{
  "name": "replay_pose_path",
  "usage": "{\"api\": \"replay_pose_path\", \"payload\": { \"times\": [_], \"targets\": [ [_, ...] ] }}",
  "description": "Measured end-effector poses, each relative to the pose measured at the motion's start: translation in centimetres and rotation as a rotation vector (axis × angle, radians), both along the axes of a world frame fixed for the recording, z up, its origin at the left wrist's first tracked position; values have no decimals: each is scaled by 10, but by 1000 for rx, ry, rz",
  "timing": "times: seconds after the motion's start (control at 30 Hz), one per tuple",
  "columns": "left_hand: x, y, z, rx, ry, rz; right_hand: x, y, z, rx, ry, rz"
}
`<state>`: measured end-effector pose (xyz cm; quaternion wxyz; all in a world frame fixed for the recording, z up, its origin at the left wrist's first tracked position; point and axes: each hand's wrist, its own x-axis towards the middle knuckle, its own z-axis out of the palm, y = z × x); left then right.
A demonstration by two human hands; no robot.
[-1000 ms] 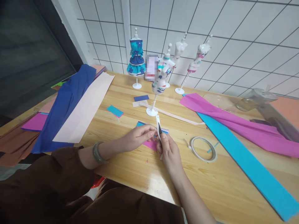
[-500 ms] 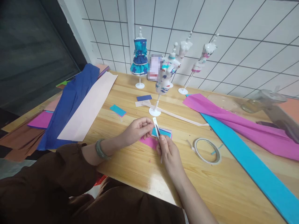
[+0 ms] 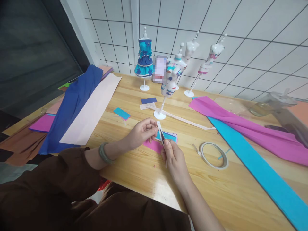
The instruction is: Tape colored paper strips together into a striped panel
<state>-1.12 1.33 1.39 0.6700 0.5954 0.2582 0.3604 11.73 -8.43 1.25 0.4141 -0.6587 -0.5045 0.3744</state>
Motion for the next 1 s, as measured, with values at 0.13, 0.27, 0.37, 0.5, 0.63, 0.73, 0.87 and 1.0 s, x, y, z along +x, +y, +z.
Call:
{"api": "replay_pose_path", "payload": {
  "times": [0.13, 0.27, 0.37, 0.5, 0.63, 0.73, 0.87, 1.0],
  "targets": [
    [-1, -1, 0, 5, 31, 1, 0, 0, 1, -1, -14, 0],
    [-1, -1, -2, 36, 67, -27, -1, 1, 2, 12, -28, 12],
    [-1, 0, -4, 52, 69, -28, 0, 1, 1, 7, -35, 8],
    [-1, 0, -3, 27, 51, -30, 0, 2, 1, 5, -28, 12],
    [0, 0, -2, -8, 20, -32, 0, 1, 1, 7, -15, 9],
    [0, 1, -2, -23, 12, -34, -1, 1, 2, 10, -9, 17],
    [0, 1, -2, -44, 2, -41, -1, 1, 3, 5, -6, 22],
    [1, 1, -3, -100, -24, -47, -1, 1, 5, 15, 0, 30]
  ]
}}
